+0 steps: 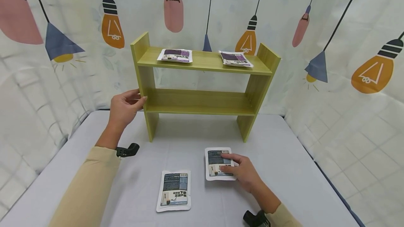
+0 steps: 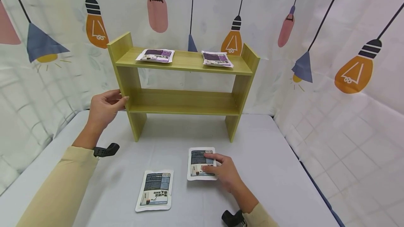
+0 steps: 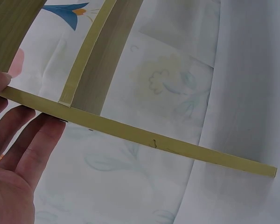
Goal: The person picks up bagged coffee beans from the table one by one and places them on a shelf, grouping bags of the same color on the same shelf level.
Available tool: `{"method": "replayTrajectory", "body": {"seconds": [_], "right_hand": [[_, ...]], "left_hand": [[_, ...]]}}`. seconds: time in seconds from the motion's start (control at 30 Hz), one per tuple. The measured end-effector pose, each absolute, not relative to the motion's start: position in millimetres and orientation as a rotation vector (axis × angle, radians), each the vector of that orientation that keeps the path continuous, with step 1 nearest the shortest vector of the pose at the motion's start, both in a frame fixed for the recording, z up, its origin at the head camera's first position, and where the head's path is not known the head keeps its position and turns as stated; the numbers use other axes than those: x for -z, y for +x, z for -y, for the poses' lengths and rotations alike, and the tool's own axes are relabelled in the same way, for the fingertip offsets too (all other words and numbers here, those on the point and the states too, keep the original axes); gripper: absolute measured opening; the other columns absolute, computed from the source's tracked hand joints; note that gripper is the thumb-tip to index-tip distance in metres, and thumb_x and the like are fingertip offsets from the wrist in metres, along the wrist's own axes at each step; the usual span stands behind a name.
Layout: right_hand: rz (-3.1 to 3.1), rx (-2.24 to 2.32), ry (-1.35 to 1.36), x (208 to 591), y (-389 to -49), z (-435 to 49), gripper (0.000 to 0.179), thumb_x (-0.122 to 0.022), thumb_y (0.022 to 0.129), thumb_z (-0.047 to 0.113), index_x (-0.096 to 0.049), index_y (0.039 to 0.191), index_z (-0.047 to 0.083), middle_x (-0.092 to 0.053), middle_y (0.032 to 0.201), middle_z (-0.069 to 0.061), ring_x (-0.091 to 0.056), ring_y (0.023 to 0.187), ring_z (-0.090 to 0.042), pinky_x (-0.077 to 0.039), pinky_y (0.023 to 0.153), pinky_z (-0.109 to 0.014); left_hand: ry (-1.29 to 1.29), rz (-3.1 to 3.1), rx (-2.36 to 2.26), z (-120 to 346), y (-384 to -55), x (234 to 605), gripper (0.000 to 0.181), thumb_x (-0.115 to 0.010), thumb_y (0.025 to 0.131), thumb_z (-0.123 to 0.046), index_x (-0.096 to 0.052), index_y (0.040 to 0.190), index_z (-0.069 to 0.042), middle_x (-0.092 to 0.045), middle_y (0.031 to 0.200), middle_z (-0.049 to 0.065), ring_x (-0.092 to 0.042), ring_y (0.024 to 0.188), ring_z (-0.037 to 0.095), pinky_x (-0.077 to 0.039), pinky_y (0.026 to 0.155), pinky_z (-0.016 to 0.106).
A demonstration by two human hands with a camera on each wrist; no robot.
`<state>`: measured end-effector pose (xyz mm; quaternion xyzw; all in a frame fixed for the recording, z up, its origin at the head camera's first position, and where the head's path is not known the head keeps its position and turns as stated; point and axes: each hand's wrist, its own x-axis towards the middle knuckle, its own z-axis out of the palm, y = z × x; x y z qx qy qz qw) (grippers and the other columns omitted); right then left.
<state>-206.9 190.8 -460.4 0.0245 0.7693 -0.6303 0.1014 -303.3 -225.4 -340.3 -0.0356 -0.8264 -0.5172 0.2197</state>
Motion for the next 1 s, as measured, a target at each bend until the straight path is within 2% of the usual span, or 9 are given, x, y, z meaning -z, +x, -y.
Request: {"method": "replayTrajectory", "body": {"seconds": [0.1,0.33,0.57,1.0], "right_hand": [[-2.279,1.872,0.073,457,-208,-191,0.051,-0.087,0.077,0.005,-0.074,0.126,0.012,-0.050,0.152,-0.018,-0.059,0.112,-0.024,-0.056,0.078,-0.023],[-2.230,1.931,0.063,452,-213,-192,0.051,-0.085,0.078,0.002,-0.073,0.127,0.009,-0.051,0.149,-0.019,-0.063,0.103,-0.021,-0.057,0.077,-0.023],[-2.210,1.955,0.062,447,-217,-193,0.051,-0.084,0.080,0.001,-0.072,0.129,0.008,-0.055,0.143,-0.020,-0.068,0.095,-0.020,-0.059,0.075,-0.024],[-2.241,1.962,0.084,438,-222,-195,0.048,-0.081,0.084,0.004,-0.072,0.130,0.011,-0.053,0.144,-0.017,-0.069,0.096,-0.021,-0.060,0.078,-0.024]], "left_hand": [[-0.098,2.287,1.425,225,-304,340,0.057,-0.070,0.095,-0.044,-0.061,0.145,-0.017,-0.072,0.123,0.016,-0.067,0.088,-0.004,-0.058,0.073,0.012],[-0.097,2.296,1.416,225,-303,340,0.058,-0.069,0.096,-0.046,-0.060,0.145,-0.018,-0.072,0.124,0.015,-0.070,0.092,0.003,-0.058,0.074,0.012],[-0.099,2.290,1.423,226,-303,341,0.057,-0.070,0.095,-0.046,-0.061,0.145,-0.018,-0.072,0.124,0.015,-0.068,0.089,-0.003,-0.058,0.074,0.013],[-0.103,2.278,1.430,226,-305,342,0.057,-0.071,0.095,-0.043,-0.061,0.144,-0.016,-0.071,0.122,0.016,-0.066,0.085,-0.009,-0.061,0.076,0.019]]}}
